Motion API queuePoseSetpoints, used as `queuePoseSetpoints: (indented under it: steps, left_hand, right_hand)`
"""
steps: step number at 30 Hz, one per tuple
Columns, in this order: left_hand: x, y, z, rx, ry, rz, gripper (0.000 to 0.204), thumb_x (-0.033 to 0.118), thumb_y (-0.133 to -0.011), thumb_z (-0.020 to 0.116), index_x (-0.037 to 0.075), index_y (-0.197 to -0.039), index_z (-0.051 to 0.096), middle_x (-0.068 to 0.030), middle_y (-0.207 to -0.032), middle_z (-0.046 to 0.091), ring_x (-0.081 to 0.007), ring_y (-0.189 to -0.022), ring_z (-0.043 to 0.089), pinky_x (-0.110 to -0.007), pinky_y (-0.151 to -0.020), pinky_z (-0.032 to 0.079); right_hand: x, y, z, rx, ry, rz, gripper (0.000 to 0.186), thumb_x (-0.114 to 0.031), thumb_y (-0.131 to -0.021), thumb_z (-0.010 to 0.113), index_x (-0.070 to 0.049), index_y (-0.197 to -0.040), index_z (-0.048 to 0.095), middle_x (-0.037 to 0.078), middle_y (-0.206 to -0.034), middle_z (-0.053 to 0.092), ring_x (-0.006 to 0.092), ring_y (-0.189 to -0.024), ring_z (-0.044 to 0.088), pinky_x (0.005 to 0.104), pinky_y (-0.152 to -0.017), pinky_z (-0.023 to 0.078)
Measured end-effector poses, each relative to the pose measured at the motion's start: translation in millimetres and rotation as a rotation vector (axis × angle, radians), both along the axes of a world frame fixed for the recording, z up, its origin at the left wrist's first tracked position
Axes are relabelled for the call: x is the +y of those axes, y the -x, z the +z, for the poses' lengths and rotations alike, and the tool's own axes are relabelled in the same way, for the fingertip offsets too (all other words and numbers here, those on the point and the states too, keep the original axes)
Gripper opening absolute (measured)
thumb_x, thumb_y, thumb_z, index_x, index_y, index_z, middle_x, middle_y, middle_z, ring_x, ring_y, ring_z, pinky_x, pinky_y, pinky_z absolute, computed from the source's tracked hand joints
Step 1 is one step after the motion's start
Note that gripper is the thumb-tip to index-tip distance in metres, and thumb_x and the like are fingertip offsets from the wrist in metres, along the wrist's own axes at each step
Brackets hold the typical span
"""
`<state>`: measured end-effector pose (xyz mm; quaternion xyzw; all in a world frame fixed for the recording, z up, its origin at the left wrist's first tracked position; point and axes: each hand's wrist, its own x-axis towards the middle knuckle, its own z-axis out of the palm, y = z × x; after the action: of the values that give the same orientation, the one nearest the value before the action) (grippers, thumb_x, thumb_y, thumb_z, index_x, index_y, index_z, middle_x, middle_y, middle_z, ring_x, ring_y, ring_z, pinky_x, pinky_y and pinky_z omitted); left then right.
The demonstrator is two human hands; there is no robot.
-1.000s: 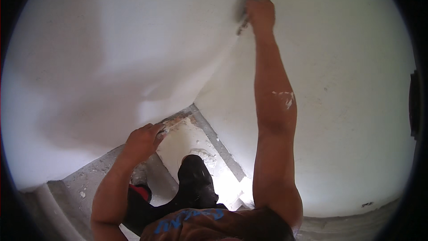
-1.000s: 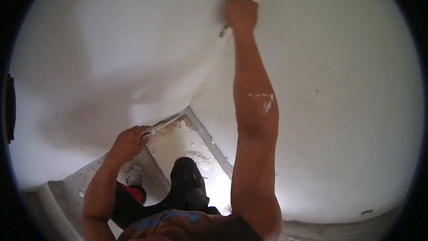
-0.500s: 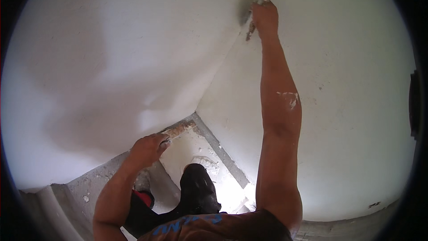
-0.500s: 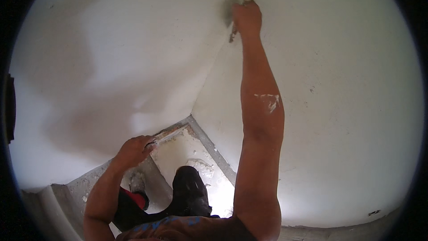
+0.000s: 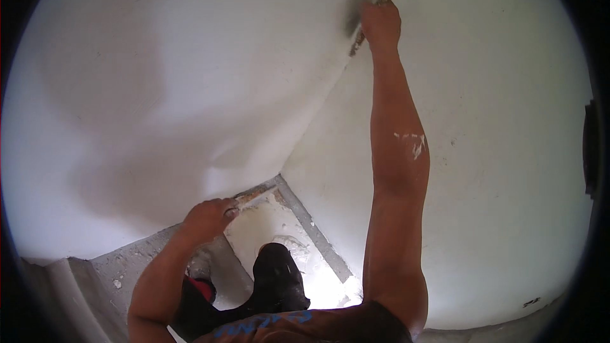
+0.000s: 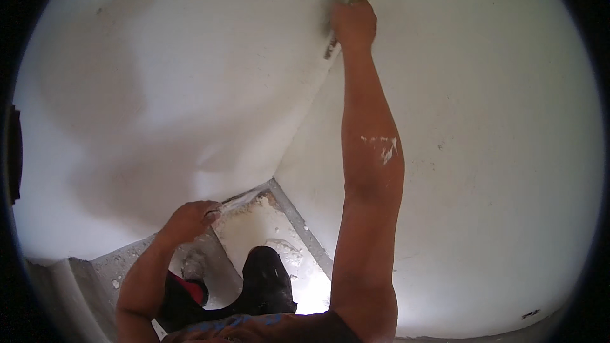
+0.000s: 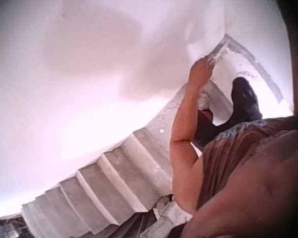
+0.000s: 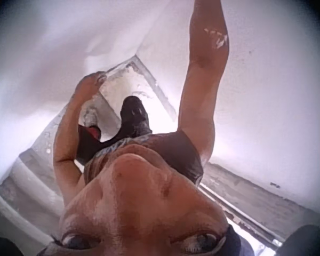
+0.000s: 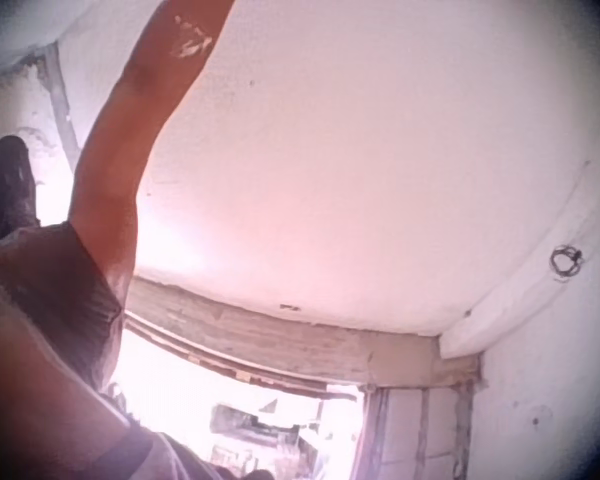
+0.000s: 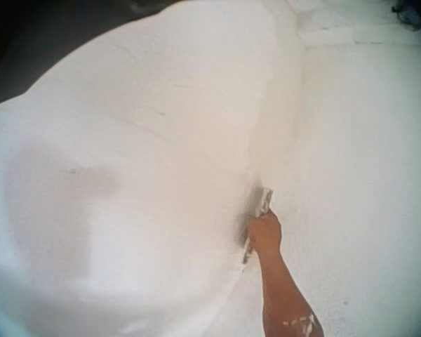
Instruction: The person scrapes and transfers plaster between two putty knives, then applies and smooths the plaster along the corner and surface of the wall.
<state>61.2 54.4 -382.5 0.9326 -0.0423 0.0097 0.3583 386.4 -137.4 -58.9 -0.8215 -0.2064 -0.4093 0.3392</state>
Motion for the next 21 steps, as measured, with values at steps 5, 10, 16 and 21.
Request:
queuePoseSetpoints:
  steps: [5,10,16,21]
  left_hand:
    - [0,-3,24,0.23,0.316,0.176,0.031,0.028,-0.096,0.059,0.001,-0.11,0.064,-0.0072,-0.061,0.058,-0.0145,-0.044,0.052,-0.031,-0.047,0.044]
    - [-7,-17,13,0.252,0.73,0.163,0.029,0.029,-0.098,0.057,0.002,-0.09,0.059,-0.0008,-0.063,0.055,-0.0086,-0.05,0.047,-0.027,-0.046,0.038]
    - [-10,-13,8,0.34,0.968,0.218,0.023,0.024,-0.1,0.053,0.006,-0.085,0.054,-0.0022,-0.066,0.054,-0.0088,-0.051,0.046,-0.026,-0.046,0.037]
    - [-1,-7,20,0.473,1.147,0.222,0.02,0.021,-0.099,0.053,0.005,-0.088,0.055,-0.0047,-0.068,0.056,-0.0097,-0.049,0.045,-0.026,-0.045,0.037]
  right_hand:
    - [25,117,-27,0.252,0.058,0.265,0.027,-0.022,-0.081,0.063,-0.002,-0.099,0.068,0.014,-0.091,0.069,0.0279,-0.084,0.066,0.0371,-0.078,0.052]
    - [-41,127,-156,0.231,-0.132,0.692,0.022,-0.007,-0.083,0.07,0.003,-0.102,0.065,0.007,-0.093,0.067,0.0131,-0.08,0.06,0.0282,-0.071,0.05]
    - [-65,181,-269,0.479,-0.36,1.118,0.033,-0.003,-0.081,0.072,-0.002,-0.114,0.067,0.007,-0.109,0.067,0.016,-0.089,0.062,0.0278,-0.077,0.051]
    - [-62,178,-289,0.119,0.446,0.995,0.053,-0.024,-0.07,0.079,-0.013,-0.121,0.068,0.01,-0.117,0.065,0.0266,-0.109,0.058,0.0377,-0.093,0.043]
